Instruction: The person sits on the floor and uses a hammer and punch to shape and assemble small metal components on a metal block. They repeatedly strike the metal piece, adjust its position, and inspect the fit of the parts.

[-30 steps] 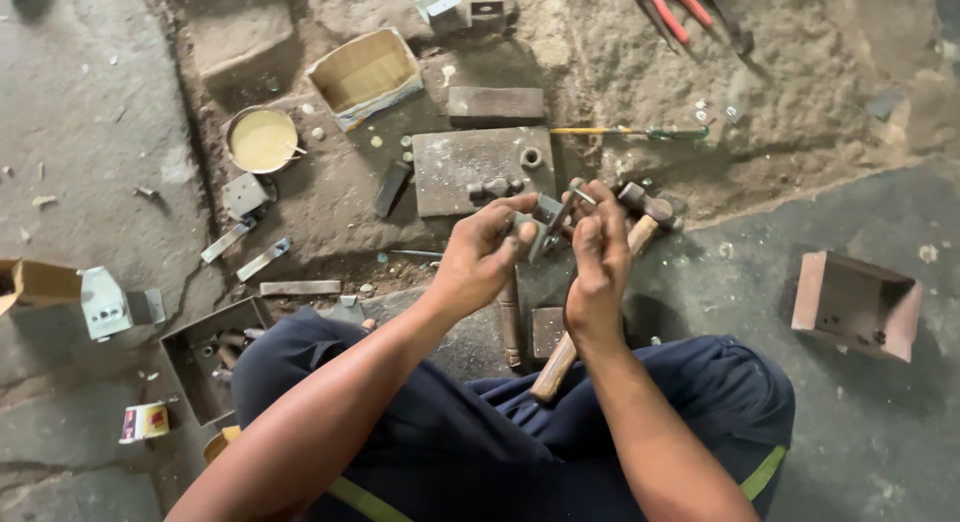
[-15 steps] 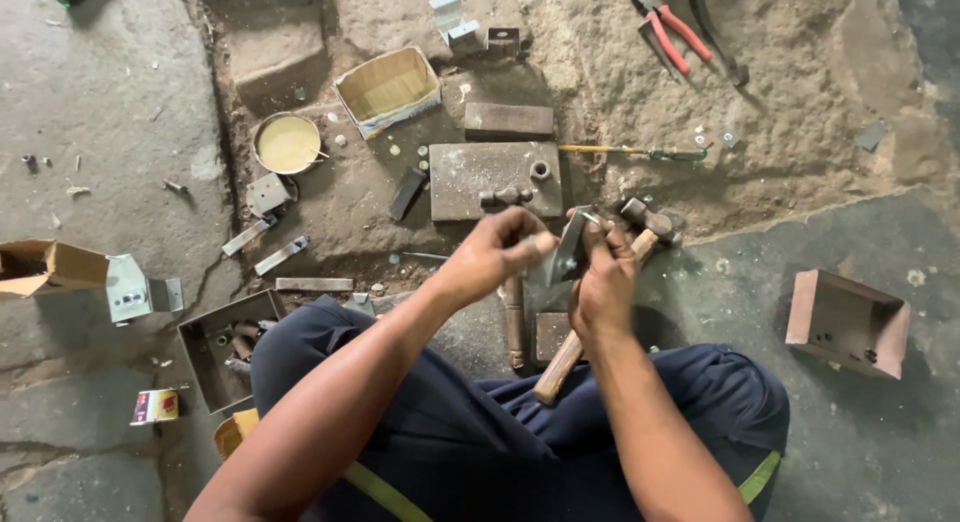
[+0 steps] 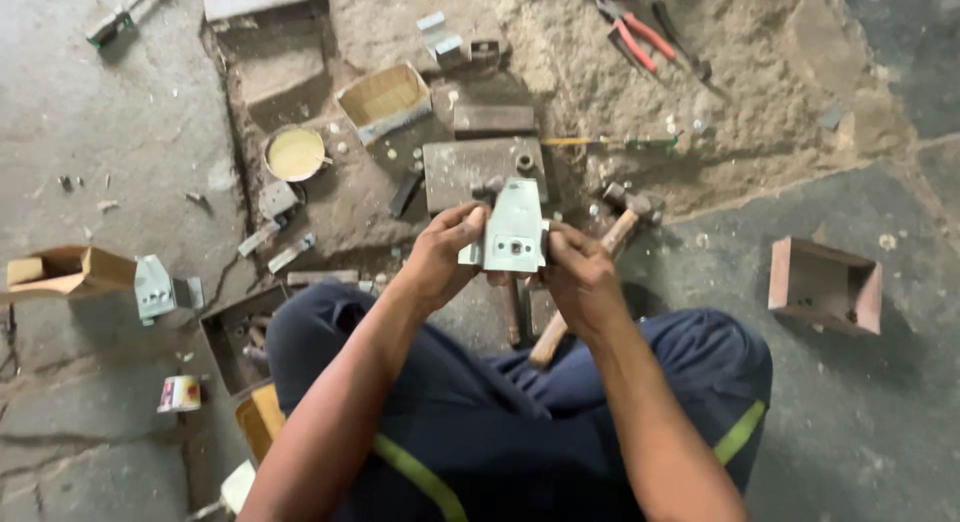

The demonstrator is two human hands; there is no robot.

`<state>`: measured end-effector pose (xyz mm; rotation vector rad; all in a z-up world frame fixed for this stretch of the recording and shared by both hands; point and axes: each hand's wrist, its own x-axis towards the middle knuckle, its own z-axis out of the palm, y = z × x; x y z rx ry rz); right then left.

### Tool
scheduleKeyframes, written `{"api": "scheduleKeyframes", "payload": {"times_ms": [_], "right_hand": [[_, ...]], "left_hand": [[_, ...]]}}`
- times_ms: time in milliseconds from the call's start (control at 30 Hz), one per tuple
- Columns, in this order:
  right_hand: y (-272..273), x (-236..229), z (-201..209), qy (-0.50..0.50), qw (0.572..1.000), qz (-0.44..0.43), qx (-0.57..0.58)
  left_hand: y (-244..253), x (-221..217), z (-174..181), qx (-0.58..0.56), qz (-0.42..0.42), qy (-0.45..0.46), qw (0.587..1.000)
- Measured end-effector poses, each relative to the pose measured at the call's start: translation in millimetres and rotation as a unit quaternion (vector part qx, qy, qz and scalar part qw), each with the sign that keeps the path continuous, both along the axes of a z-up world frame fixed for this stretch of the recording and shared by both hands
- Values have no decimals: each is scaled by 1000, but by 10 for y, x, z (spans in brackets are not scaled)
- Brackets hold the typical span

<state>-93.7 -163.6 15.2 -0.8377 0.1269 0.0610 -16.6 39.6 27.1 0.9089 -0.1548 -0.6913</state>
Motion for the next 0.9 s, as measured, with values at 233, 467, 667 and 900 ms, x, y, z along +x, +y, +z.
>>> {"api": "scheduleKeyframes", "payload": {"times_ms": [233,467,667,900], "right_hand": [[-33,-89,-306,19,998,-30,-46],[-83,-100,-516,32,999,24,4],[118,-121,-360,-60,948,-159,-271],[315,-188,-283,-6,950,-149,-275]], "left_hand": [[-32,-88,-152,308,154,-201,917],[-106,-194,-210,226,30,-129,965],[-232,-321,-534,277,175,-247,912],[-271,-564,-285,237,133,-448,852]]}}
